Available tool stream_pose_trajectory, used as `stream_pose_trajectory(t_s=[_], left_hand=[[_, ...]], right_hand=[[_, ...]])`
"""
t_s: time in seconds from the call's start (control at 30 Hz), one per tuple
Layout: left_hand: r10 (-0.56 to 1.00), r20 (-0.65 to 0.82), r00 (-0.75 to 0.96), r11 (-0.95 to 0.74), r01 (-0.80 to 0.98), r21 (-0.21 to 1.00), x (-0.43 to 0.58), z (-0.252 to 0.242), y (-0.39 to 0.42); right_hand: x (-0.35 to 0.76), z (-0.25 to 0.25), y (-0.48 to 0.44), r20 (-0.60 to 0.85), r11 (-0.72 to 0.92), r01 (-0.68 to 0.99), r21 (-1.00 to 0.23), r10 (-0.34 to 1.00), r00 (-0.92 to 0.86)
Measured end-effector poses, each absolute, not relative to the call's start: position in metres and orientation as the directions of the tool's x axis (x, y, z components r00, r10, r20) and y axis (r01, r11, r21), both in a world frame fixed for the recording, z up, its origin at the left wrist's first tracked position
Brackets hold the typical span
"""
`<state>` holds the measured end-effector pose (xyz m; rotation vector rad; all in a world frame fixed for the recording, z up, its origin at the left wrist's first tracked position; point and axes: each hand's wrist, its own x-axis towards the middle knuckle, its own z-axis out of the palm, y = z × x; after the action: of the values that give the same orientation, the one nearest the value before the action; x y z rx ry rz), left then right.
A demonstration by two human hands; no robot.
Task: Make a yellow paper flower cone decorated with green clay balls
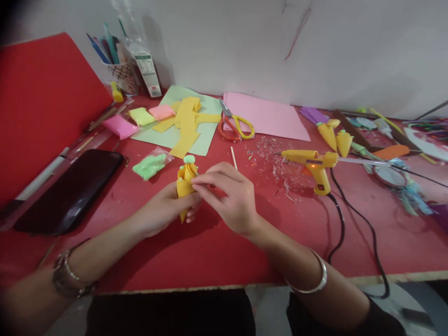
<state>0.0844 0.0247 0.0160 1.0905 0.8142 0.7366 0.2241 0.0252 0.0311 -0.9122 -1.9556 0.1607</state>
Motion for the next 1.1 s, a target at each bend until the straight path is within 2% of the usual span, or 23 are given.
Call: stream_pose_trajectory(t_s=[0.4,0.7,0.83,0.93,1.0,1.1], left_hand=[[0.834,-0.172,0.524,0.253,-0.086,0.964,0.082,0.015,0.025],[0.827,-0.161,0.539,0.232,-0.065,0.971,0.081,0.015,0.024],[0.836,-0.141,0.531,0.211,-0.074,0.975,0.080,0.016,0.025],[0.830,-0.135,0.541,0.228,-0.108,0.968,0.079,0.016,0.025],[0.807,-0.122,0.578,0.252,-0.150,0.956,0.077,0.017,0.025],[0.714,-0.090,0.694,0.303,-0.191,0.934,0.073,0.019,0.024]], right_hand=[[0.226,0.031,0.023,0.676,0.719,0.475,-0.507,0.674,-0.298],[0.226,0.030,0.025,0.703,0.744,0.485,-0.460,0.639,-0.314],[0.226,0.028,0.025,0.682,0.696,0.414,-0.586,0.700,-0.212],[0.227,0.025,0.027,0.591,0.611,0.312,-0.728,0.789,-0.167],[0.229,0.024,0.029,0.488,0.549,0.222,-0.806,0.828,-0.277],[0.232,0.026,0.031,0.350,0.452,0.069,-0.889,0.769,-0.536]])
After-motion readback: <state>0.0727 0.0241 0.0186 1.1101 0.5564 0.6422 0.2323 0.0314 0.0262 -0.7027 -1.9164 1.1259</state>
